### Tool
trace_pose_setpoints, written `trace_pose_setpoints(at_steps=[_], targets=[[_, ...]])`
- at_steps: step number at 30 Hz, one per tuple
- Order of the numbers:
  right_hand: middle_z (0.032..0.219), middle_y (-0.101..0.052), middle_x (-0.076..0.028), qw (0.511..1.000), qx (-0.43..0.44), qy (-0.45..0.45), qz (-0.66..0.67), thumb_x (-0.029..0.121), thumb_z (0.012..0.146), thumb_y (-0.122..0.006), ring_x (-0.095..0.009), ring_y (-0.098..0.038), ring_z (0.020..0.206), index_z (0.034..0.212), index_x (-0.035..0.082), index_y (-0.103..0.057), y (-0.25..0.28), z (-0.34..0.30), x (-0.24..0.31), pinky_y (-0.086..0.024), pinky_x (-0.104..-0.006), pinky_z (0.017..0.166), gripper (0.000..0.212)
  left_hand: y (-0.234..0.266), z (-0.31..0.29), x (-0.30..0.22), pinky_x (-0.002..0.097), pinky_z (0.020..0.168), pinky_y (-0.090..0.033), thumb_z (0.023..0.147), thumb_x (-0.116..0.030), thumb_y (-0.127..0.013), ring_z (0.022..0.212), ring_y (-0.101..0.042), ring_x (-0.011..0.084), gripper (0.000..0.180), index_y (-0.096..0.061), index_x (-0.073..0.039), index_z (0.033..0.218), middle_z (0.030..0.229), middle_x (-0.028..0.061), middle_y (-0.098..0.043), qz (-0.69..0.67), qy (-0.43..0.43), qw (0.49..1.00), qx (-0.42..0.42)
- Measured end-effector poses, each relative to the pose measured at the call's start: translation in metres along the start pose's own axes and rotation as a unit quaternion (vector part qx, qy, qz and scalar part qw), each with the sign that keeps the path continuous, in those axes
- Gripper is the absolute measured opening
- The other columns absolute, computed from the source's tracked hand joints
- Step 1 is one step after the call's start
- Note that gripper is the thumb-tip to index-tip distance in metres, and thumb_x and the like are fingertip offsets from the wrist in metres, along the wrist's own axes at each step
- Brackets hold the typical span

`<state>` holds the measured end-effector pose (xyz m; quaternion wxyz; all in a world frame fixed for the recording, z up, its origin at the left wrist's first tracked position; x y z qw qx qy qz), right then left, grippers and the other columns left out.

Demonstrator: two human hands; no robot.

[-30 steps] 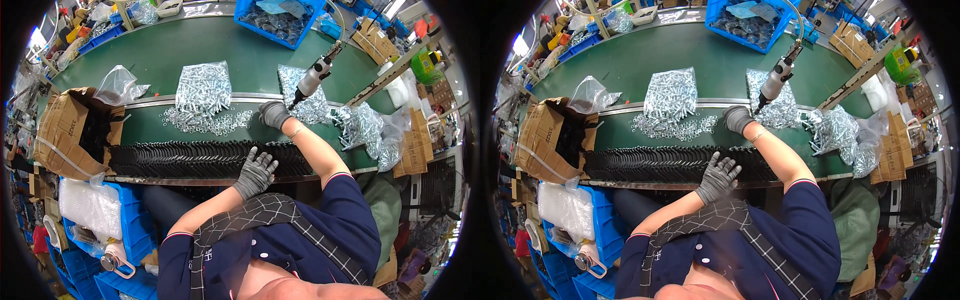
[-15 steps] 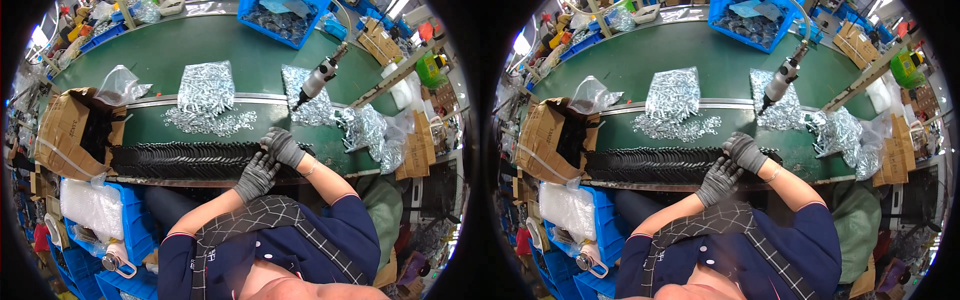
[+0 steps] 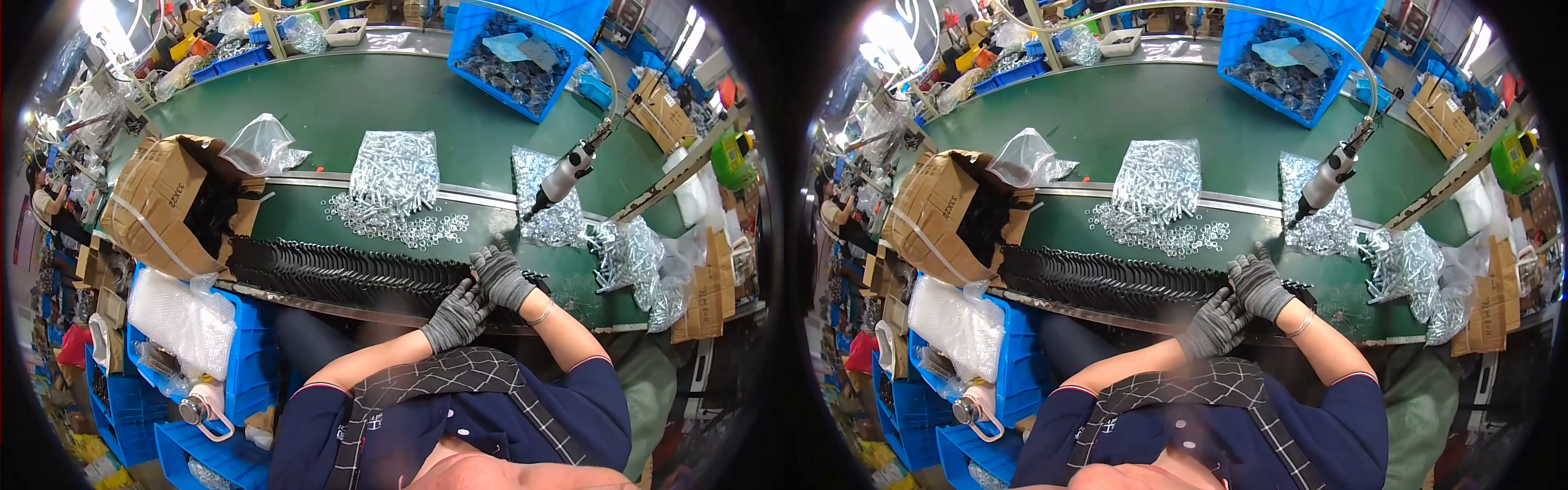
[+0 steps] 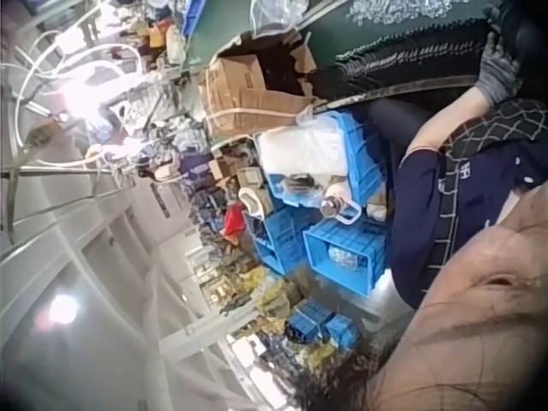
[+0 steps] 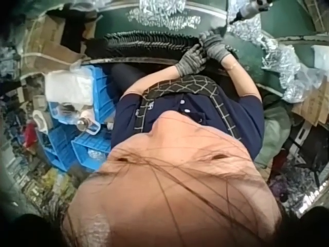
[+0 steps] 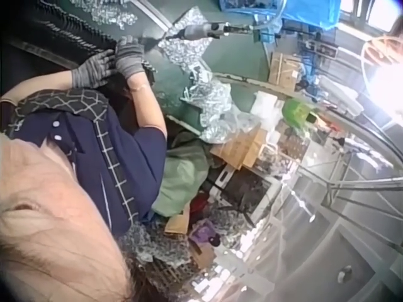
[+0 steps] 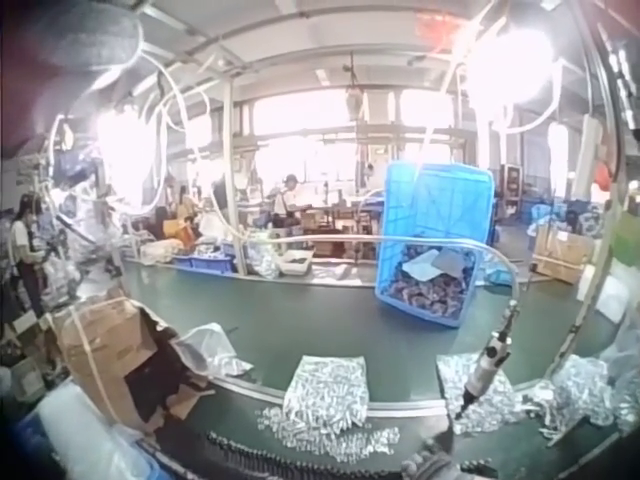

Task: The worker is assembling long black industrial components using an electric screwdriver at a factory workstation.

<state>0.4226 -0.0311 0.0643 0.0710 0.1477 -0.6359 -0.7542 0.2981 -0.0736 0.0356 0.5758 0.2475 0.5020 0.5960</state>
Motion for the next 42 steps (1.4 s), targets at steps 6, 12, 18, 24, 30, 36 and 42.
trace_pose_setpoints(at_steps=[6,12,18,24,30,36,42], targets=[[0.099,-0.064,-0.009,0.997,0.077,-0.014,0.005,0.035,0.090,-0.055,-0.027,-0.059,0.101,0.099,0.010,-0.062,0.007,0.003,-0.001,-0.027,-0.0523,0.110,0.028,0.006,0.002,0.002,0.0526,0.115,-0.025,0.076,-0.035,-0.064,0.125,-0.050,0.0357,0.058,-0.060,-0.005,0.125,0.126,0.0185,-0.059,-0.017,-0.003,1.000,-0.018],[0.102,-0.064,-0.008,0.999,0.044,-0.026,0.014,0.038,0.089,-0.056,-0.027,-0.058,0.104,0.101,0.010,-0.064,0.004,0.008,-0.001,-0.026,-0.0537,0.110,0.031,0.008,0.003,0.000,0.0510,0.115,-0.024,0.077,-0.037,-0.063,0.126,-0.050,0.0335,0.057,-0.060,-0.006,0.126,0.124,0.0188,-0.060,0.004,0.007,1.000,0.008],[0.106,-0.064,-0.010,0.999,-0.036,-0.001,-0.027,0.041,0.091,-0.054,-0.027,-0.056,0.110,0.099,0.012,-0.068,-0.005,0.004,-0.003,-0.025,-0.0544,0.110,0.034,0.011,0.005,-0.001,0.0518,0.114,-0.026,0.078,-0.034,-0.063,0.124,-0.050,0.0344,0.054,-0.061,-0.007,0.124,0.124,0.0181,-0.060,-0.009,0.006,1.000,0.011],[0.114,-0.063,-0.013,0.983,0.150,-0.085,0.060,0.042,0.092,-0.052,-0.027,-0.053,0.119,0.101,0.014,-0.068,0.019,0.079,-0.011,-0.032,-0.0464,0.106,0.033,0.015,0.002,0.001,0.0568,0.114,-0.023,0.078,-0.035,-0.064,0.122,-0.050,0.0350,0.054,-0.061,-0.008,0.125,0.125,0.0178,-0.058,0.017,0.056,0.998,-0.034],[0.092,-0.070,-0.016,0.986,0.091,-0.114,0.080,0.031,0.089,-0.059,-0.034,-0.066,0.090,0.097,0.005,-0.068,-0.049,0.180,-0.018,-0.052,-0.0472,0.078,0.028,0.010,0.002,0.002,0.0623,0.112,-0.021,0.076,-0.038,-0.066,0.121,-0.050,0.0360,0.058,-0.061,-0.008,0.125,0.123,0.0177,-0.058,0.043,0.092,0.994,-0.028],[0.087,-0.071,-0.017,0.984,0.144,-0.100,0.032,0.018,0.083,-0.062,-0.036,-0.069,0.078,0.087,0.005,-0.070,-0.048,0.182,-0.017,-0.055,-0.0424,0.068,0.016,0.008,0.000,0.005,0.0632,0.113,-0.017,0.080,-0.041,-0.060,0.123,-0.050,0.0351,0.059,-0.058,-0.007,0.129,0.125,0.0187,-0.058,0.024,0.080,0.997,0.002],[0.085,-0.071,-0.013,0.918,0.237,-0.139,0.287,0.015,0.080,-0.060,-0.030,-0.068,0.079,0.093,0.007,-0.070,-0.054,0.099,-0.063,-0.054,-0.0374,0.072,0.018,0.012,0.004,0.000,0.0603,0.115,-0.014,0.080,-0.040,-0.062,0.126,-0.049,0.0307,0.055,-0.061,-0.011,0.127,0.126,0.0142,-0.060,0.037,0.060,0.997,0.027]])
Point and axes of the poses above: each hand's wrist, its own z-axis towards the middle knuckle, its own y-axis out of the back of the hand, x = y × z, the point moved 4 cm from there along z, towards the middle knuckle
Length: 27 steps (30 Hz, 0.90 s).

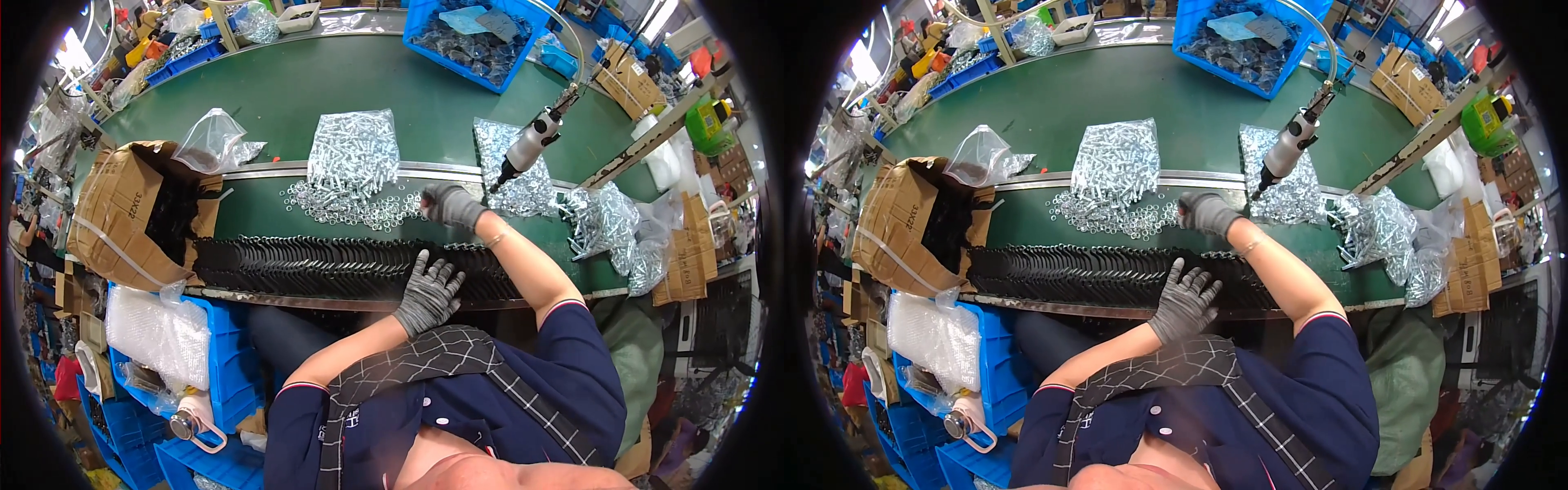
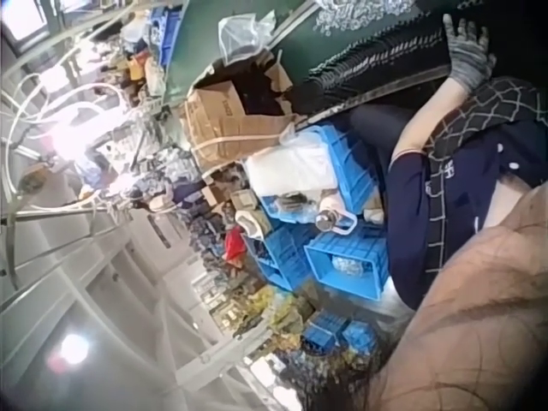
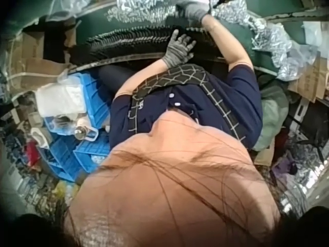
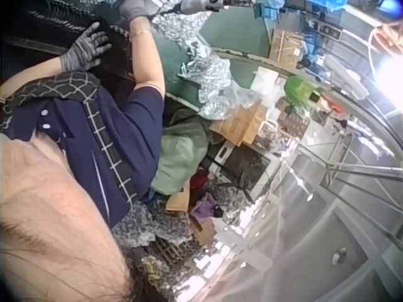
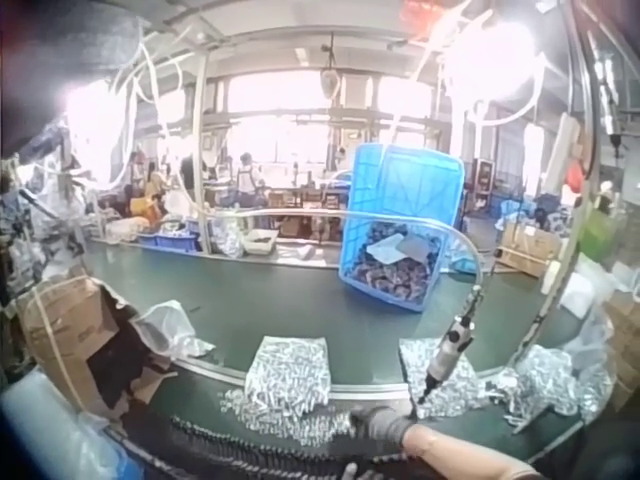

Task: The worker is assembling long black industrial components using an electric screwdriver at a factory workstation.

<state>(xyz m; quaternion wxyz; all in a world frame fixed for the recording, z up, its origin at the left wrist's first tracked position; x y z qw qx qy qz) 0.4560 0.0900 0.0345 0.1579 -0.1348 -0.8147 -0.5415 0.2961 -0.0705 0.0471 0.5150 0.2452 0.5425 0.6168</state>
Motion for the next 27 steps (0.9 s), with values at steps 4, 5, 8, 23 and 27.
trace_pose_setpoints(at_steps=[4,5,8,23,27], targets=[[0.091,-0.070,-0.018,0.987,-0.069,0.108,0.093,0.016,0.084,-0.057,-0.028,-0.070,0.085,0.107,0.008,-0.069,-0.009,-0.047,0.003,-0.055,-0.0409,0.073,0.027,-0.004,-0.002,0.003,0.0587,0.117,-0.012,0.082,-0.040,-0.059,0.128,-0.048,0.0300,0.054,-0.060,-0.012,0.128,0.129,0.0139,-0.059,0.017,0.016,0.999,0.026],[0.091,-0.070,-0.018,0.987,-0.069,0.108,0.094,0.016,0.084,-0.057,-0.028,-0.070,0.085,0.107,0.008,-0.069,-0.004,-0.052,0.009,-0.055,-0.0409,0.073,0.027,-0.004,-0.002,0.003,0.0585,0.117,-0.012,0.082,-0.040,-0.059,0.128,-0.048,0.0300,0.054,-0.060,-0.012,0.128,0.128,0.0137,-0.059,0.017,0.015,0.999,0.024],[0.094,-0.071,-0.017,0.977,-0.086,0.109,-0.160,0.014,0.081,-0.063,-0.028,-0.071,0.086,0.104,0.005,-0.070,0.005,-0.059,0.029,-0.056,-0.0417,0.072,0.026,-0.005,-0.002,0.004,0.0580,0.117,-0.012,0.082,-0.041,-0.058,0.127,-0.049,0.0301,0.054,-0.061,-0.012,0.128,0.128,0.0135,-0.060,0.019,0.011,1.000,0.020],[0.091,-0.072,-0.013,0.911,0.115,0.098,-0.385,0.017,0.076,-0.070,-0.031,-0.071,0.087,0.095,0.008,-0.074,-0.027,-0.015,0.060,-0.057,-0.0424,0.068,0.022,-0.006,-0.005,0.004,0.0600,0.113,-0.021,0.079,-0.036,-0.062,0.124,-0.052,0.0331,0.051,-0.062,-0.011,0.124,0.129,0.0151,-0.059,0.001,-0.011,1.000,-0.027],[0.091,-0.072,-0.013,0.921,0.106,0.103,-0.359,0.021,0.075,-0.071,-0.031,-0.071,0.087,0.095,0.008,-0.074,0.004,-0.039,0.096,-0.056,-0.0424,0.069,0.024,-0.006,-0.008,0.007,0.0601,0.113,-0.022,0.079,-0.035,-0.062,0.124,-0.051,0.0330,0.052,-0.062,-0.011,0.125,0.129,0.0153,-0.059,-0.001,-0.003,1.000,-0.026]])
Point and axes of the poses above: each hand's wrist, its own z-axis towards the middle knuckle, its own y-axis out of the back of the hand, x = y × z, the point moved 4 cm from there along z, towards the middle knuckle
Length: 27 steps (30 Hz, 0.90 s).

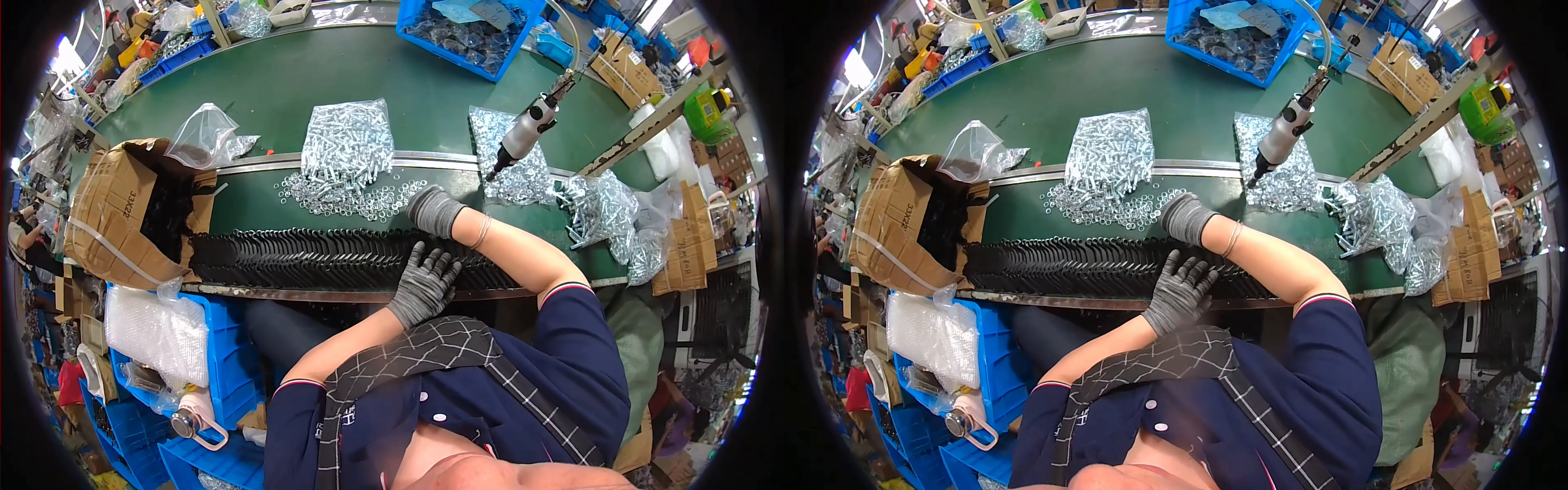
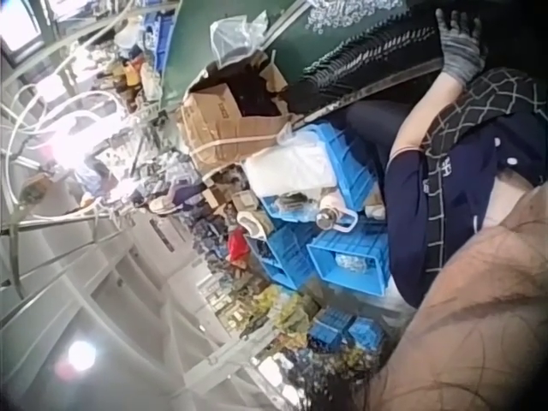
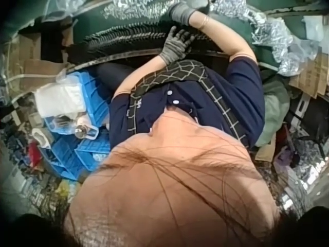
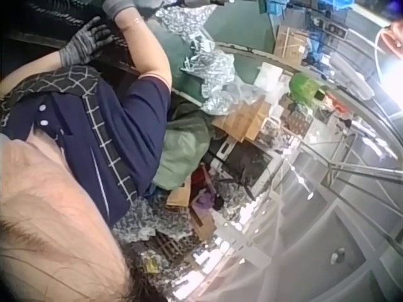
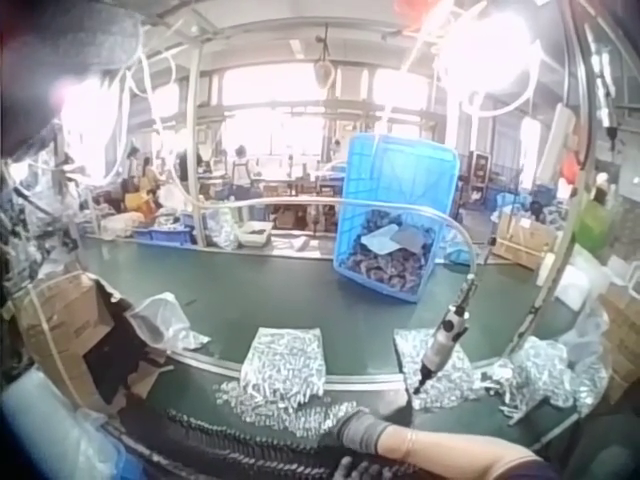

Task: The worker is assembling long black industrial components using an electric screwdriver at a factory workstation.

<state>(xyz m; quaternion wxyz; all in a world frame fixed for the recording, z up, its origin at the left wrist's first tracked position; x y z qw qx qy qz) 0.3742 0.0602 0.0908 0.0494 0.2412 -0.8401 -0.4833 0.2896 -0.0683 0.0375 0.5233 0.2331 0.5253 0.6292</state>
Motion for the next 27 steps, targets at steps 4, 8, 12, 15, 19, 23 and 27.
trace_pose_setpoints(at_steps=[4,8,12,15,19,23,27], targets=[[0.090,-0.070,-0.012,0.998,-0.050,-0.024,0.032,0.025,0.077,-0.070,-0.031,-0.069,0.086,0.094,0.008,-0.073,-0.022,0.004,-0.012,-0.056,-0.0420,0.069,0.024,0.005,0.004,-0.003,0.0596,0.113,-0.023,0.078,-0.035,-0.063,0.124,-0.052,0.0325,0.052,-0.063,-0.011,0.124,0.127,0.0151,-0.060,0.003,-0.007,1.000,0.002],[0.096,-0.069,-0.012,0.981,-0.077,-0.058,0.166,0.019,0.081,-0.063,-0.032,-0.068,0.089,0.099,0.008,-0.069,-0.033,-0.019,-0.029,-0.055,-0.0417,0.073,0.022,0.003,0.002,-0.001,0.0583,0.113,-0.025,0.078,-0.034,-0.063,0.122,-0.053,0.0324,0.051,-0.063,-0.011,0.124,0.125,0.0151,-0.060,0.002,-0.006,1.000,-0.007],[0.084,-0.063,-0.010,0.938,-0.268,-0.011,0.221,0.026,0.080,-0.066,-0.030,-0.064,0.079,0.091,0.010,-0.067,-0.045,-0.069,-0.016,-0.051,-0.0401,0.067,0.019,0.000,0.002,0.000,0.0585,0.114,-0.021,0.083,-0.036,-0.058,0.126,-0.051,0.0347,0.053,-0.058,-0.009,0.129,0.130,0.0173,-0.058,-0.010,-0.009,1.000,0.018],[0.081,-0.061,-0.010,0.932,-0.336,0.024,0.133,0.023,0.083,-0.065,-0.028,-0.063,0.076,0.091,0.011,-0.067,-0.047,-0.076,-0.001,-0.050,-0.0409,0.065,0.015,0.001,0.002,0.000,0.0578,0.114,-0.022,0.083,-0.036,-0.058,0.125,-0.051,0.0347,0.053,-0.058,-0.009,0.129,0.130,0.0173,-0.058,-0.015,-0.005,1.000,0.015],[0.085,-0.062,-0.008,0.944,-0.325,0.041,0.038,0.021,0.085,-0.060,-0.028,-0.064,0.081,0.085,0.011,-0.064,-0.046,-0.080,0.002,-0.051,-0.0407,0.067,0.011,-0.002,0.001,-0.001,0.0568,0.114,-0.022,0.083,-0.036,-0.058,0.125,-0.051,0.0346,0.054,-0.058,-0.009,0.129,0.130,0.0174,-0.058,-0.017,-0.004,1.000,0.003],[0.085,-0.062,-0.007,0.952,-0.291,0.028,0.093,0.022,0.085,-0.060,-0.026,-0.064,0.083,0.085,0.012,-0.064,-0.048,-0.075,-0.001,-0.051,-0.0397,0.068,0.011,-0.003,0.001,0.000,0.0559,0.114,-0.022,0.081,-0.037,-0.060,0.126,-0.051,0.0344,0.055,-0.058,-0.009,0.129,0.130,0.0176,-0.058,-0.015,-0.006,1.000,0.006],[0.085,-0.062,-0.006,0.925,-0.349,0.011,0.148,0.025,0.085,-0.061,-0.024,-0.064,0.083,0.083,0.013,-0.064,-0.068,-0.072,-0.005,-0.050,-0.0383,0.067,0.012,-0.001,0.003,0.000,0.0552,0.114,-0.023,0.080,-0.038,-0.062,0.127,-0.050,0.0340,0.057,-0.058,-0.008,0.128,0.130,0.0174,-0.058,-0.009,-0.011,1.000,0.012]])
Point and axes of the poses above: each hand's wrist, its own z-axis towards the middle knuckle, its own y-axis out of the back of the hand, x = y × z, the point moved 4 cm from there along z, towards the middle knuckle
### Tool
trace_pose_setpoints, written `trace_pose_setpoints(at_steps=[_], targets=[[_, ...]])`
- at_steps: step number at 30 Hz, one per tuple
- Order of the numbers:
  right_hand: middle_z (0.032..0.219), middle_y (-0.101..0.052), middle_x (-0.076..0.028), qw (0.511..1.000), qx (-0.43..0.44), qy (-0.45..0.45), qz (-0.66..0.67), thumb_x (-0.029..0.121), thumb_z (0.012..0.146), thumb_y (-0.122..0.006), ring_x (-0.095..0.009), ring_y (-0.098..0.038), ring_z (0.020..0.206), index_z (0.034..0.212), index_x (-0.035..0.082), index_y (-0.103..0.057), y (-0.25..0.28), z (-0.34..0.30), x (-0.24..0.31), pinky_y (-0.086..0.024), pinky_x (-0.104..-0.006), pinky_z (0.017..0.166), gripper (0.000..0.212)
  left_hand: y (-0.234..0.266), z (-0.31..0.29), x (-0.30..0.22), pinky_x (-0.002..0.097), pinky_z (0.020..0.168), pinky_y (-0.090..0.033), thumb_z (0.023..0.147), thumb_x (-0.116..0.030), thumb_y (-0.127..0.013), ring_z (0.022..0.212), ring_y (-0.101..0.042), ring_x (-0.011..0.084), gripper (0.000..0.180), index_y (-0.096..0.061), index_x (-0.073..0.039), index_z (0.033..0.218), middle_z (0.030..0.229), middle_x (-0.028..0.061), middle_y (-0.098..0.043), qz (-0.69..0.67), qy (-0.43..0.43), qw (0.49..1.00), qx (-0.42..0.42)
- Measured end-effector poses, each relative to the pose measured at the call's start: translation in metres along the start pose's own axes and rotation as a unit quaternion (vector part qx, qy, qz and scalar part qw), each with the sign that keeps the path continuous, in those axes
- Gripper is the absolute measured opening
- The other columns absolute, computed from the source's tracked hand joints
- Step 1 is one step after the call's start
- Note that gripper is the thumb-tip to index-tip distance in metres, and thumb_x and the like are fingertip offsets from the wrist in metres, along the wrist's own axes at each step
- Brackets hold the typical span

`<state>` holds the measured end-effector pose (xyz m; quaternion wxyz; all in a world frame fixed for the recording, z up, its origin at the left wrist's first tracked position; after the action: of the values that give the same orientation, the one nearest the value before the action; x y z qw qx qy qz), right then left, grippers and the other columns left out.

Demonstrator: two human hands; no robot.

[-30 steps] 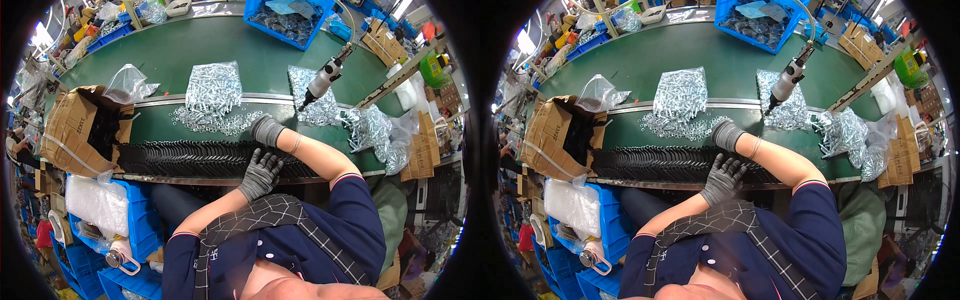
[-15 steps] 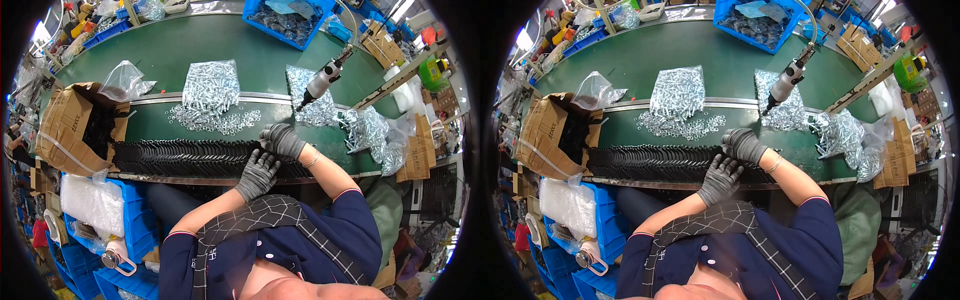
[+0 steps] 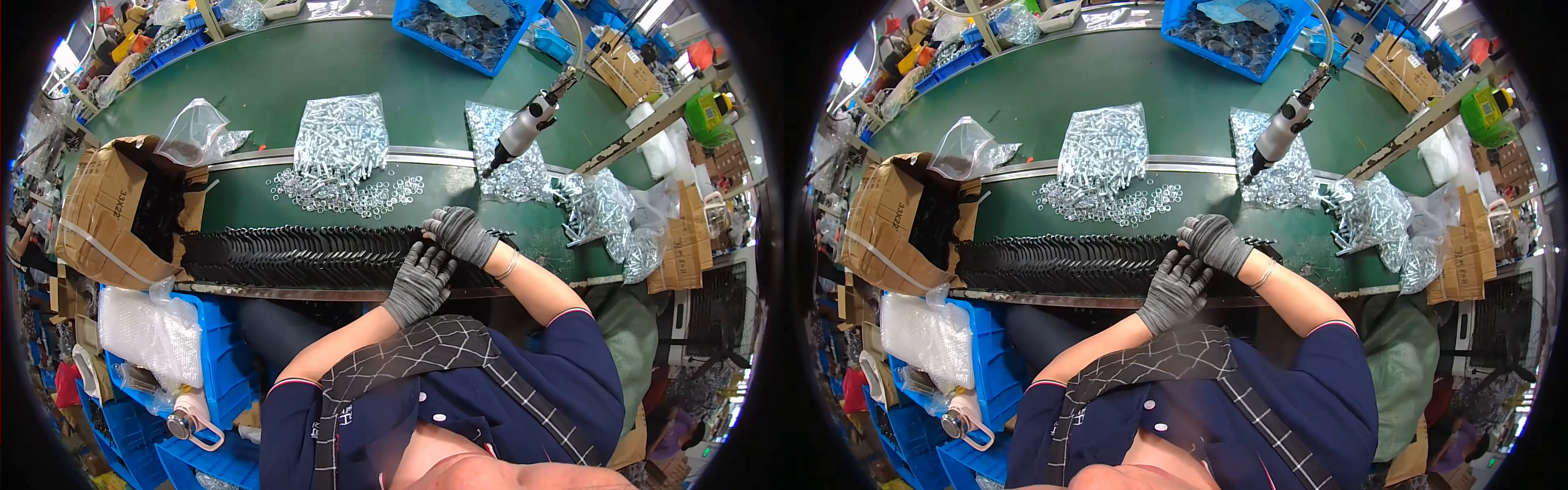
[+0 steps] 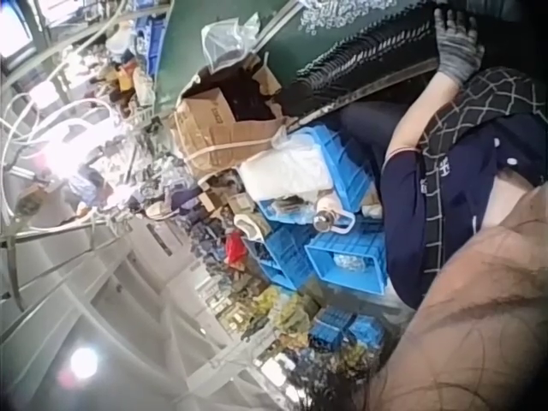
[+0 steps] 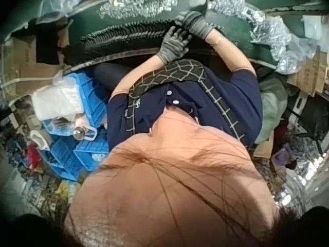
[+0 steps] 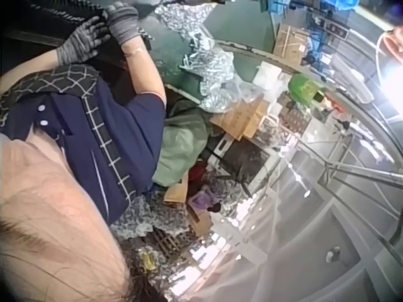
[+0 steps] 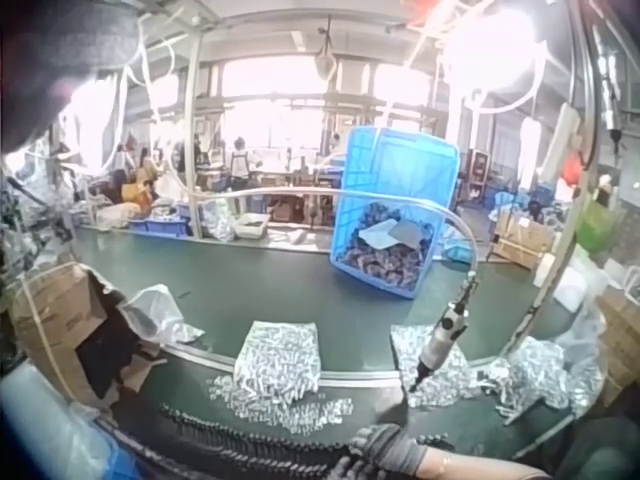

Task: The worker is assembling long black industrial components using an electric screwdriver at a factory workstation.

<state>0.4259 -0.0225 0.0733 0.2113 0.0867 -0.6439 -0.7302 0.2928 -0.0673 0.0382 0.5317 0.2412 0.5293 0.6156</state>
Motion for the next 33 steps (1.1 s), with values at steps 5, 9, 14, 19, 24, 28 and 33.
trace_pose_setpoints(at_steps=[5,9,14,19,24,28,33], targets=[[0.085,-0.063,-0.006,0.992,0.012,0.081,-0.092,0.030,0.086,-0.061,-0.023,-0.063,0.082,0.083,0.012,-0.064,0.005,0.006,0.007,-0.049,-0.0374,0.068,0.018,0.008,0.000,-0.002,0.0538,0.111,-0.031,0.074,-0.032,-0.064,0.117,-0.055,0.0328,0.050,-0.065,-0.008,0.118,0.120,0.0172,-0.061,-0.001,-0.008,0.998,-0.063],[0.085,-0.063,-0.006,0.993,0.036,0.045,-0.108,0.033,0.086,-0.060,-0.024,-0.062,0.083,0.084,0.011,-0.063,0.006,0.013,0.010,-0.047,-0.0385,0.071,0.022,0.001,0.000,0.000,0.0547,0.114,-0.023,0.078,-0.038,-0.063,0.125,-0.051,0.0341,0.058,-0.059,-0.007,0.127,0.128,0.0178,-0.059,0.002,0.001,1.000,0.006],[0.086,-0.063,-0.006,0.992,0.025,-0.046,-0.113,0.033,0.087,-0.060,-0.025,-0.062,0.087,0.088,0.010,-0.063,-0.009,0.006,0.011,-0.047,-0.0406,0.075,0.023,0.002,0.000,0.000,0.0551,0.114,-0.024,0.078,-0.037,-0.063,0.124,-0.052,0.0345,0.057,-0.059,-0.007,0.127,0.127,0.0179,-0.060,0.008,-0.008,1.000,-0.003],[0.089,-0.064,-0.007,0.996,0.045,-0.057,-0.042,0.031,0.087,-0.060,-0.026,-0.062,0.088,0.093,0.011,-0.062,-0.006,0.013,0.006,-0.047,-0.0410,0.076,0.022,0.005,0.001,-0.001,0.0548,0.111,-0.030,0.075,-0.032,-0.063,0.117,-0.056,0.0342,0.051,-0.064,-0.007,0.119,0.119,0.0176,-0.062,-0.002,-0.009,0.999,-0.043],[0.091,-0.065,-0.006,0.996,0.076,0.011,-0.043,0.032,0.086,-0.060,-0.025,-0.063,0.089,0.096,0.011,-0.062,-0.004,0.007,0.005,-0.047,-0.0404,0.078,0.023,0.001,-0.001,-0.001,0.0561,0.113,-0.025,0.079,-0.035,-0.061,0.122,-0.054,0.0356,0.054,-0.061,-0.006,0.125,0.126,0.0181,-0.060,-0.005,-0.006,0.999,-0.032],[0.091,-0.064,-0.006,0.993,0.063,0.024,-0.095,0.032,0.086,-0.060,-0.025,-0.063,0.092,0.096,0.011,-0.063,-0.002,0.004,0.008,-0.047,-0.0403,0.078,0.023,0.000,-0.002,0.000,0.0558,0.114,-0.025,0.079,-0.035,-0.061,0.123,-0.053,0.0353,0.054,-0.061,-0.006,0.125,0.126,0.0181,-0.060,-0.003,-0.003,1.000,-0.031],[0.092,-0.065,-0.006,0.988,0.089,-0.017,-0.127,0.034,0.086,-0.060,-0.025,-0.063,0.093,0.097,0.011,-0.063,-0.002,0.011,0.009,-0.046,-0.0414,0.083,0.026,0.002,0.001,0.001,0.0555,0.114,-0.023,0.079,-0.036,-0.061,0.124,-0.052,0.0349,0.054,-0.060,-0.006,0.125,0.126,0.0183,-0.060,-0.012,-0.001,1.000,-0.012]])
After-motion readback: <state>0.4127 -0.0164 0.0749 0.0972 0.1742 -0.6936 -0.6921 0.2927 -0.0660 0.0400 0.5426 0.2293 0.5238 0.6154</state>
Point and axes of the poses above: each hand's wrist, its own z-axis towards the middle knuckle, its own y-axis out of the back of the hand, x = y × z, the point moved 4 cm from there along z, towards the middle knuckle
